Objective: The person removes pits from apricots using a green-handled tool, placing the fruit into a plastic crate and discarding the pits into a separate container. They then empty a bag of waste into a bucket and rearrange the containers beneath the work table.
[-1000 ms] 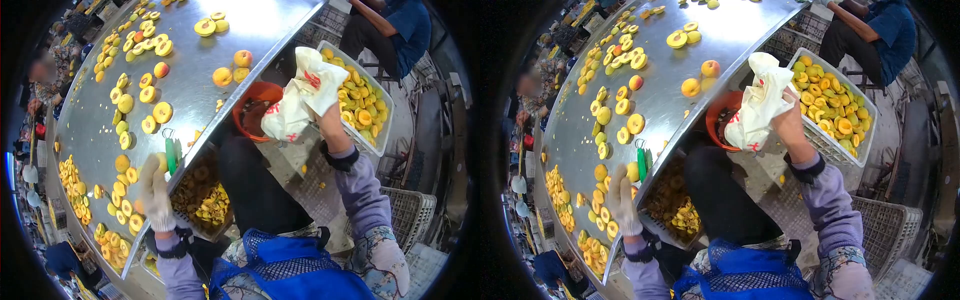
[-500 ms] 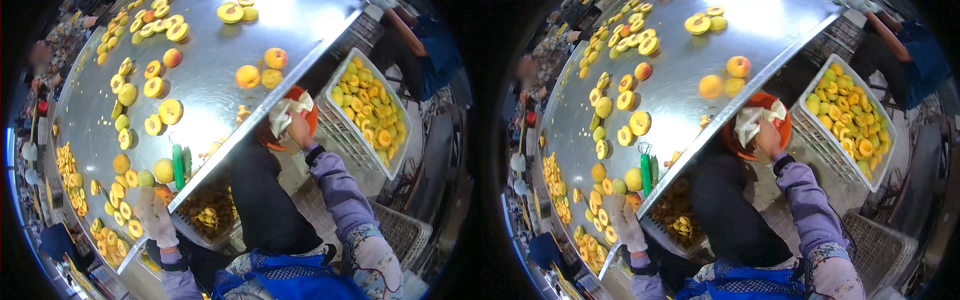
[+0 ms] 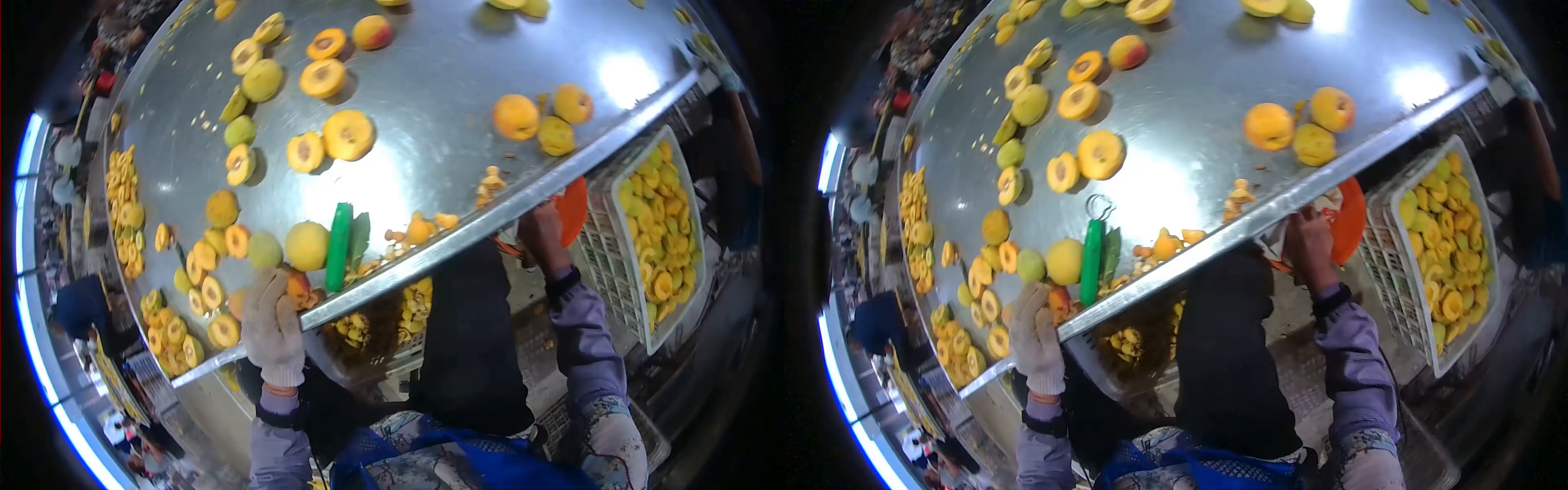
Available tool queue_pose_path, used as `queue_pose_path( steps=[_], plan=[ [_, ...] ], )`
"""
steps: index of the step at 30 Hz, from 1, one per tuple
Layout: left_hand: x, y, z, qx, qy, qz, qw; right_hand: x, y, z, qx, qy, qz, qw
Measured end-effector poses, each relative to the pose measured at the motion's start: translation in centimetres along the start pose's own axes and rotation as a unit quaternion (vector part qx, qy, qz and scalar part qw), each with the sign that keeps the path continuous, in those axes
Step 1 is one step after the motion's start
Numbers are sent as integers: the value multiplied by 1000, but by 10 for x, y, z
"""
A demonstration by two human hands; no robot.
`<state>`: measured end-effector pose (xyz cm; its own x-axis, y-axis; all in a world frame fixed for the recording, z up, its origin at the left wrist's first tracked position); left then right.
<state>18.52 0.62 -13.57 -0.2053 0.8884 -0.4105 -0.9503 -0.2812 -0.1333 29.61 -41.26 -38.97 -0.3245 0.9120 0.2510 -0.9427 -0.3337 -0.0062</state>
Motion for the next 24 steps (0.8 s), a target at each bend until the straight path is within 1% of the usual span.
queue_pose_path(
  steps=[1, 2, 3, 4, 5, 7, 11, 12, 13, 14, 15, 16, 17, 18, 19, 20, 21, 23, 24],
  plan=[
    [-2, -1, -1, 7, 0, -3, 1000, 3, 2, -1, 55, -2, -18, 998],
    [-4, -1, 0, 1, -3, -2, 1000, 2, 3, -18, 54, -7, -6, 998],
    [-4, -3, 1, -8, -8, 5, 1000, -13, 7, -45, -7, -146, -61, 987],
    [-6, -3, 2, -10, -11, 0, 1000, -25, 11, -69, -63, -283, -115, 950],
    [-7, -2, 3, -11, -14, -5, 1000, -24, 11, -83, -60, -287, -102, 950],
    [-6, -2, 4, -21, -19, 7, 1000, -18, 12, -108, -42, -339, -27, 940],
    [-5, -3, 7, -14, -8, 12, 1000, -15, 15, -110, -13, -415, 104, 904],
    [-6, -4, 7, -11, -10, 20, 1000, -6, 14, -67, -48, -73, 277, 957],
    [-6, -3, 6, -4, -11, 26, 1000, 14, 5, -21, 192, -78, 162, 965],
    [-6, -2, 4, 0, -2, 20, 1000, 24, 1, 21, 117, -120, 57, 984],
    [-3, -2, 3, -14, -5, 11, 1000, 24, 4, 53, 36, -157, -49, 986],
    [-3, -2, 4, -28, -8, 2, 1000, 26, 6, 73, 2, -250, -70, 966],
    [-6, -2, 4, -25, 2, -9, 1000, 28, 9, 88, 13, -330, -101, 938],
    [-6, -2, 5, -17, 6, 4, 1000, 35, 12, 102, -15, -442, -115, 889],
    [-6, -1, 5, -6, 11, 16, 1000, 44, 17, 115, -43, -547, -127, 826],
    [-5, 2, 5, -11, 11, 17, 1000, 57, 20, 131, -60, -598, -129, 789],
    [-8, 3, 4, 0, 22, 4, 1000, 59, 27, 136, -59, -607, -156, 777],
    [-5, 2, 4, 4, 6, 15, 1000, 42, 39, 117, -59, -548, -170, 817],
    [-2, 2, 3, 5, -4, 14, 1000, 35, 47, 108, -68, -544, -179, 817]
  ],
)
Point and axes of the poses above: each hand's wrist, its own y-axis away from the middle knuckle, its own z-axis out of the back of the hand, x = y × z, the point moved 7 cm from there along -y, towards the middle knuckle, and after that the axes turned 11 degrees about z, right-handed, at the moved point
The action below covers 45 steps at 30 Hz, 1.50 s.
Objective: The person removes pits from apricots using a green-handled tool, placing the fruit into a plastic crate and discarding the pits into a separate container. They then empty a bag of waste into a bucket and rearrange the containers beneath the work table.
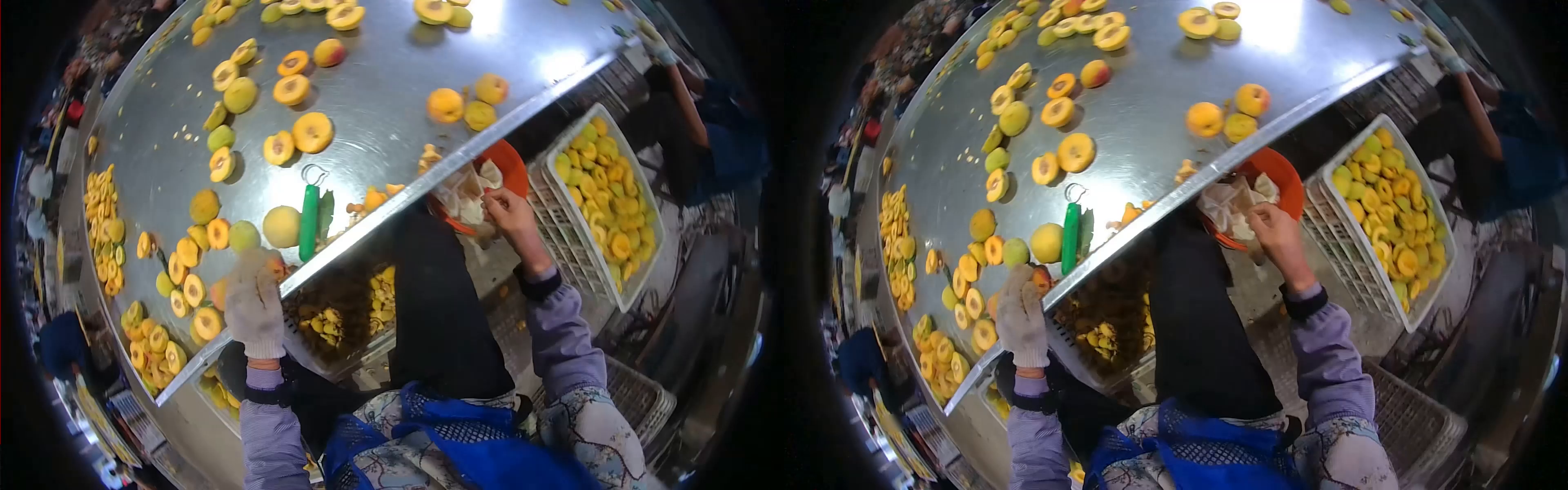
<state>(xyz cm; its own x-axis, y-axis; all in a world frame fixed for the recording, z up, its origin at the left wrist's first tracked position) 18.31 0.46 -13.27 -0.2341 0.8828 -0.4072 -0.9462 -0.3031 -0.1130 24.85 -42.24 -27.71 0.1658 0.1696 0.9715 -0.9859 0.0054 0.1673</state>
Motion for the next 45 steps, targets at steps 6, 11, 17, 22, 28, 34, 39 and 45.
queue_pose_path(
  steps=[6, 11, 17, 22, 28, 34, 39, 45],
  plan=[
    [1, 0, -3, 16, 24, -8, 1000, -111, 28, 41, -146, 416, 21, 897],
    [-1, 0, -1, 16, 11, -16, 1000, -114, 31, 37, -296, 296, 43, 907],
    [-9, 0, -1, 43, 19, 10, 999, -141, 38, 33, -190, 27, -53, 980],
    [-9, 1, 1, -29, 21, -64, 997, -107, 53, 28, -77, -7, -228, 970],
    [6, 0, -5, -33, 18, -75, 996, 29, 78, 22, -88, -269, -52, 958],
    [-41, 25, 26, -22, 235, 40, 971, 132, 108, -24, -22, -462, 31, 886],
    [-130, 95, 3, 374, 304, -73, 873, 171, 124, -75, 15, -482, 47, 875],
    [-113, 107, 3, 282, 528, 139, 789, 194, 134, -132, 67, -547, 23, 834]
  ],
)
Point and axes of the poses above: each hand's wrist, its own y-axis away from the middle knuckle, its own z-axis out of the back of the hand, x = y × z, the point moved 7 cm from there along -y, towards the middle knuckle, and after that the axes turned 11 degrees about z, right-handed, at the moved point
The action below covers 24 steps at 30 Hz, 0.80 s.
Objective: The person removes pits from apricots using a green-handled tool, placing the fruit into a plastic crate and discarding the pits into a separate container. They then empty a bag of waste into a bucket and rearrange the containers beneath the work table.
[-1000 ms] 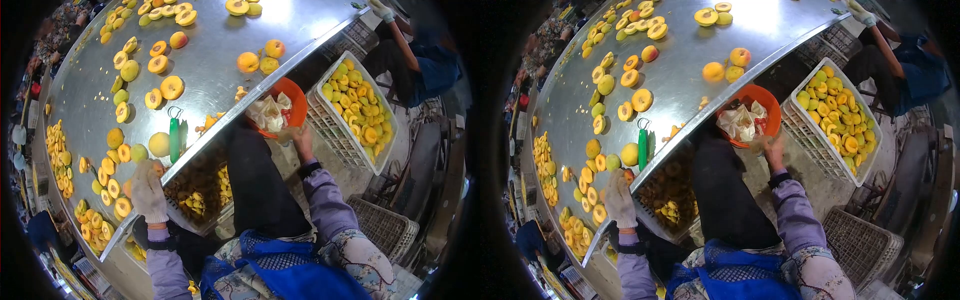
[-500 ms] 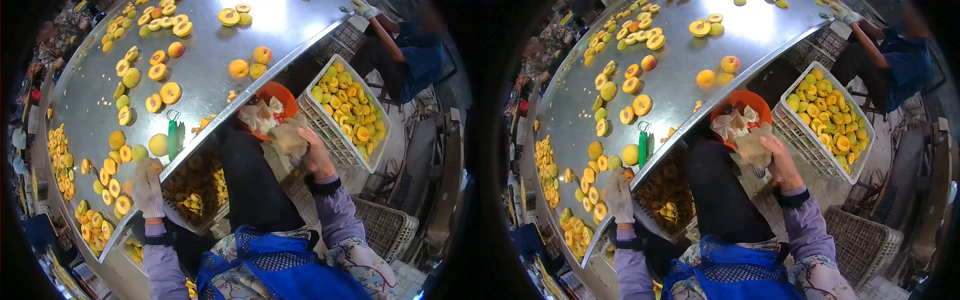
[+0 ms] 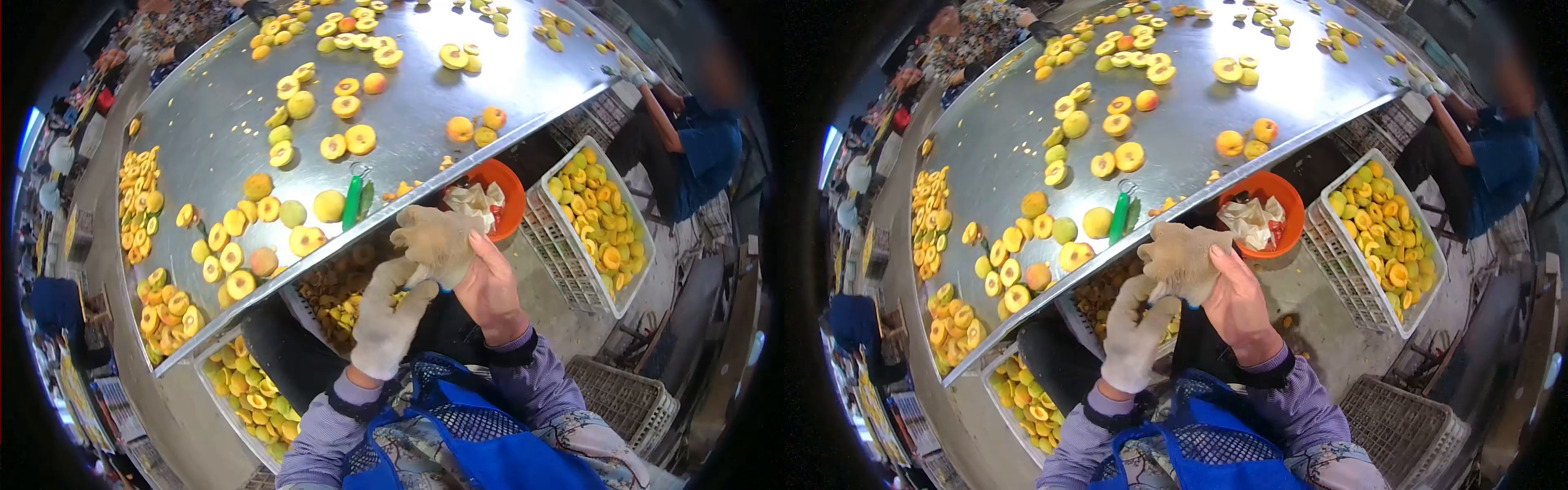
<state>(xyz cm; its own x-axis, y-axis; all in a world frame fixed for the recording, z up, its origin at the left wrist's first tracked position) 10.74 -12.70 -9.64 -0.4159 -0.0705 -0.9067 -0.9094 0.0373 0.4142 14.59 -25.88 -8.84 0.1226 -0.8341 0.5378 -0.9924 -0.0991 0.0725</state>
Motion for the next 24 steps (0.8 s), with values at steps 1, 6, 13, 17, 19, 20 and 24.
queue_pose_path(
  steps=[1, 6, 13, 17, 19, 20, 24],
  plan=[
    [-7, 5, 10, -17, 16, -68, 997, -5, 1, 0, -39, 15, 6, 999],
    [-37, 24, 58, -20, 138, -8, 990, -29, 6, 24, 35, 402, -16, 915],
    [-34, 30, 76, -4, 54, 19, 998, -40, 32, -68, 226, 536, 94, 808],
    [-29, 34, 78, 36, 125, 1, 992, -43, 33, -77, 197, 628, 125, 742],
    [-18, 35, 86, 22, 68, 13, 997, -49, 32, -69, 208, 644, 87, 732],
    [-19, 37, 88, 17, 68, 10, 997, -50, 31, -66, 214, 642, 88, 731],
    [-15, 42, 81, 60, 275, 96, 955, -56, 29, -63, 204, 513, 29, 833]
  ],
)
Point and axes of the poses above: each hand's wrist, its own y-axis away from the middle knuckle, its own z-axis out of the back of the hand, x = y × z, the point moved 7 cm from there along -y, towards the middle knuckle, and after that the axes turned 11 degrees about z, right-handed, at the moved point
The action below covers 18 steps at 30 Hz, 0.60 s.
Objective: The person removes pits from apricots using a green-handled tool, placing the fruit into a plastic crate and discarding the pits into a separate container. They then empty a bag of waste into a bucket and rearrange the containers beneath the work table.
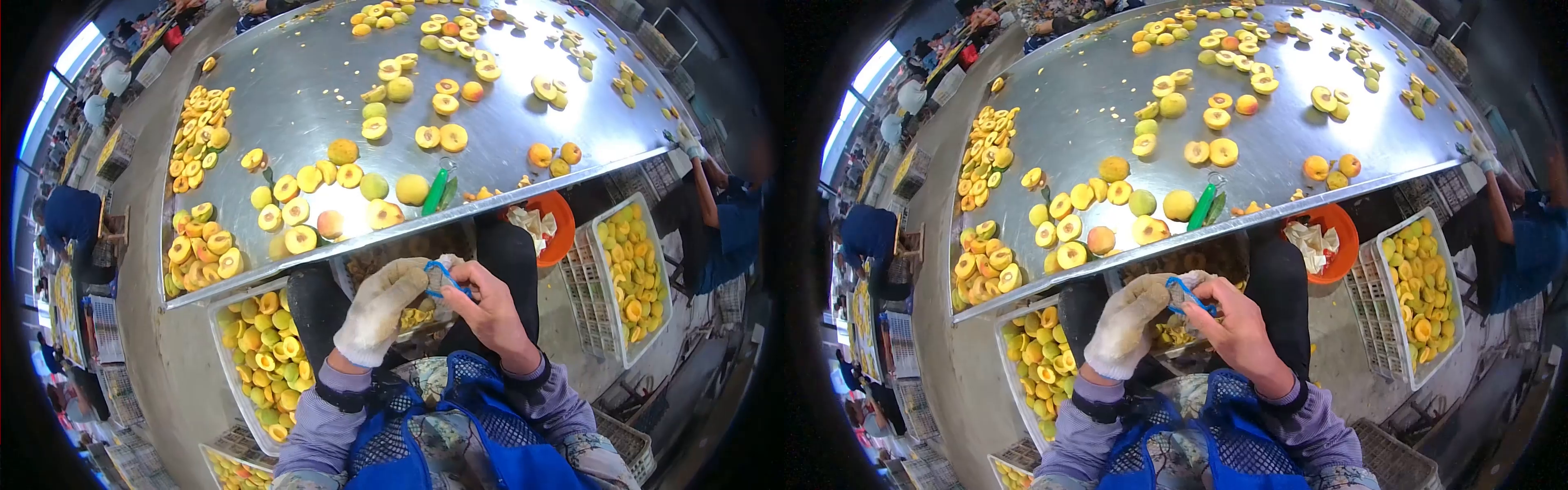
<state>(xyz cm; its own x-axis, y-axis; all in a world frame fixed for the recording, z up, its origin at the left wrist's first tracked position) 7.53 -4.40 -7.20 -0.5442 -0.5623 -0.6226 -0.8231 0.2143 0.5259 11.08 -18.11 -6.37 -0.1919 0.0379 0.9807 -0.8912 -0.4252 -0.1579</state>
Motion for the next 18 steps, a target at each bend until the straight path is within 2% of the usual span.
queue_pose_path(
  steps=[2, 3, 6, 8, 10, 11, 12, 13, 14, 16, 18],
  plan=[
    [-2, 1, -5, -49, -158, -36, 986, 0, 2, 1, 12, 115, 29, 993],
    [-2, 2, -8, -74, -229, -75, 968, -2, 5, 0, 12, 116, 30, 993],
    [-4, 2, 7, -101, -278, -78, 952, -11, 8, -1, 7, 111, 20, 994],
    [-16, 7, 22, -161, -247, -145, 944, -29, 13, 9, -66, 3, -59, 996],
    [-13, 11, 37, -173, -180, -99, 963, -32, 12, 10, -62, 13, -61, 996],
    [-13, 12, 39, -216, -268, -104, 933, -16, 10, 5, -69, 69, -25, 995],
    [-13, 13, 35, -216, -268, -102, 933, -4, 9, 0, -74, 126, 12, 989],
    [-19, 18, 26, -228, -337, -123, 905, 7, 10, -4, -93, 156, 72, 981],
    [-24, 21, 16, -239, -404, -144, 871, 9, 12, -7, -94, 156, 72, 981],
    [-28, 25, 6, -248, -415, -168, 859, 23, 14, -22, -2, 179, 121, 976],
    [-30, 27, -2, -258, -460, -143, 837, 26, 13, -24, 4, 217, 129, 968]
  ],
)
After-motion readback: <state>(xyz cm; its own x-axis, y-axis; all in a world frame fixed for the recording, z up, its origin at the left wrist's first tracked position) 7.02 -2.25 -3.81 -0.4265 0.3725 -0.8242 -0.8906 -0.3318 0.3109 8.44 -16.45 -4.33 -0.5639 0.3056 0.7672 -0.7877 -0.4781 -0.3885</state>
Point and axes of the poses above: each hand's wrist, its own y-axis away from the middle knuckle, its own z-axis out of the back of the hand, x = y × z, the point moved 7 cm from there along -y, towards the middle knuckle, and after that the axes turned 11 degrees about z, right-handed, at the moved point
